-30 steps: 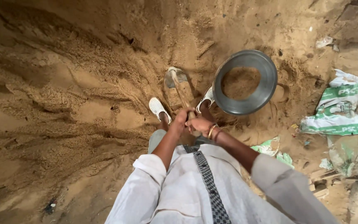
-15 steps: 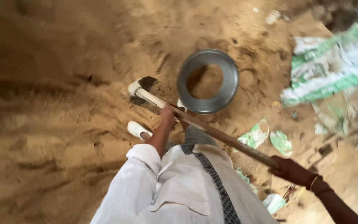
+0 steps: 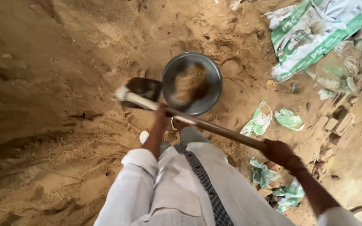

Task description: The person carries a large metal basin of sand up a concrete staircase, sets it down, then walks to a sand pit and digs sand with a hoe, scooping it into the basin. They lift the filled basin and carry it back up the stairs, repeating the digging and carrying cycle.

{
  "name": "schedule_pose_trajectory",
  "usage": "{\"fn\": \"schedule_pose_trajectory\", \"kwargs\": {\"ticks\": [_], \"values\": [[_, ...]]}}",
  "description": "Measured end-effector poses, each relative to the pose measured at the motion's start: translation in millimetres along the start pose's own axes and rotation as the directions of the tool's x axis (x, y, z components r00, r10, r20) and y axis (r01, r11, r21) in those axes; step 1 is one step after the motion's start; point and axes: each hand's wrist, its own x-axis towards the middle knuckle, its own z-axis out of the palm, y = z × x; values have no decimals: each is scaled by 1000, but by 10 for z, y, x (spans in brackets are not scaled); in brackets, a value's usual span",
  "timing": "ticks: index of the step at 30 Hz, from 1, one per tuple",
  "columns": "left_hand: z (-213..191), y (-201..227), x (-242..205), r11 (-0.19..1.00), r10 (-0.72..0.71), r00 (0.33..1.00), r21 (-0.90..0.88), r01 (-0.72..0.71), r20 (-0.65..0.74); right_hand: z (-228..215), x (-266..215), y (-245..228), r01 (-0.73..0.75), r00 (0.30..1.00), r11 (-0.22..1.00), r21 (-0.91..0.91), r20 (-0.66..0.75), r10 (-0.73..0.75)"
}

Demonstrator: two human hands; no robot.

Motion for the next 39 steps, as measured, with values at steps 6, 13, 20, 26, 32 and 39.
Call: {"fn": "schedule_pose_trajectory", "kwargs": {"ticks": [6, 13, 20, 26, 32, 39], "values": [[-867, 808, 30, 978, -10, 918, -196, -73, -396, -573, -65, -2179, 532, 845, 797, 286, -240, -478], [-2238, 1666, -1011, 993, -72, 917, 61, 103, -392, -816, -355, -3562, 626, 779, 689, 366, -241, -579], [-3203, 1603, -1614, 764, -309, 852, 423, 487, -422, -124, -569, -3314, 543, 832, 723, 427, -392, -394], [-3198, 1511, -1397, 691, -337, 886, 555, 462, -318, 304, -842, -3209, 309, 933, 769, 559, -337, -130], [-3105, 1623, -1229, -228, -277, 944, 967, 115, -178, 354, -675, -2883, 252, 940, 731, 634, -341, -28], [-1650, 1648, -1746, -637, 201, 803, 547, 543, -562, 185, -154, -2051, 247, 937, 707, 663, -350, 0]]}}
